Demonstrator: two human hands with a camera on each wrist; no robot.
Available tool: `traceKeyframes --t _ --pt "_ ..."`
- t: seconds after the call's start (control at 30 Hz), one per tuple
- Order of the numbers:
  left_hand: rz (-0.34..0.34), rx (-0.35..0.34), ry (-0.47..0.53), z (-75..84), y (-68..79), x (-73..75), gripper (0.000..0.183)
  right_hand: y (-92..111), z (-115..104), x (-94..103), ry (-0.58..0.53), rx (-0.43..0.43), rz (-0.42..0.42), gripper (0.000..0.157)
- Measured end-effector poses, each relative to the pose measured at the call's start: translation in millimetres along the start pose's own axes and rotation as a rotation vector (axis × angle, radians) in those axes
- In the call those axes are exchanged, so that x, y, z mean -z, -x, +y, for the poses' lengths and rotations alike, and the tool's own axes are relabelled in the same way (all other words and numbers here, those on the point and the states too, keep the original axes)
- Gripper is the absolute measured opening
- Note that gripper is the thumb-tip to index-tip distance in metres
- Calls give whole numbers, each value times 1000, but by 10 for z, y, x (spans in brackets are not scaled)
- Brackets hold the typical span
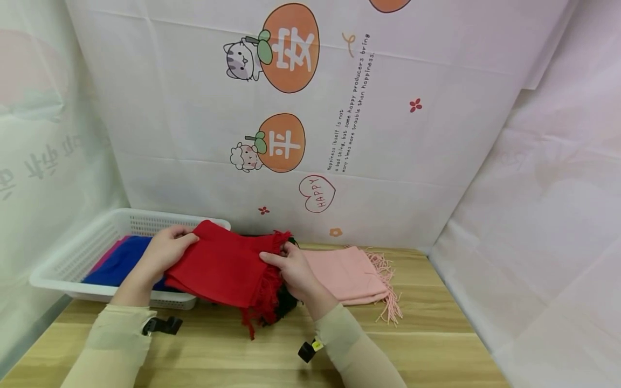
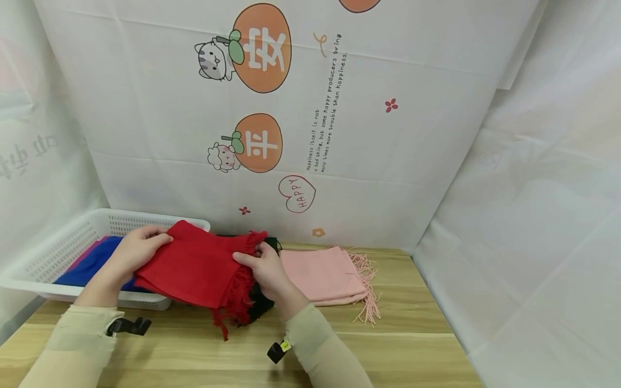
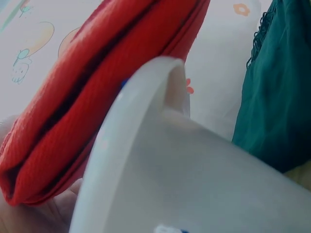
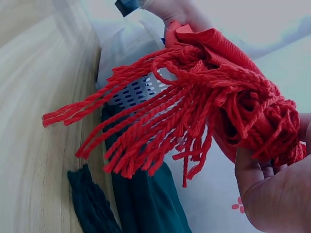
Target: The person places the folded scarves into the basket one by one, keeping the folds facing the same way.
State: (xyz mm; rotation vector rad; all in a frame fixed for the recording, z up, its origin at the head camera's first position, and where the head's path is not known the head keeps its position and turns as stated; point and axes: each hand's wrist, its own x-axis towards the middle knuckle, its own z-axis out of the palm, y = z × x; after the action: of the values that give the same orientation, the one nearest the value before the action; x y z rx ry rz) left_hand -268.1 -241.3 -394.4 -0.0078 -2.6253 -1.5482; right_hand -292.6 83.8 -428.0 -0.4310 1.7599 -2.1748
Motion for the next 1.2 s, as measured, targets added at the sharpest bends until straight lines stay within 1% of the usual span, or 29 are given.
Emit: traceKeyframes --t 0.47,0.67,1.2 --pt "23 -3 9 -103 -32 99 48 -58 17 -126 -7 4 -12 43" --pt "30 3 5 -111 -18 136 48 -81 22 -170 0 -5 -16 44" --pt "45 13 -24 -210 -42 224 50 -155 77 -301 8 -11 7 39"
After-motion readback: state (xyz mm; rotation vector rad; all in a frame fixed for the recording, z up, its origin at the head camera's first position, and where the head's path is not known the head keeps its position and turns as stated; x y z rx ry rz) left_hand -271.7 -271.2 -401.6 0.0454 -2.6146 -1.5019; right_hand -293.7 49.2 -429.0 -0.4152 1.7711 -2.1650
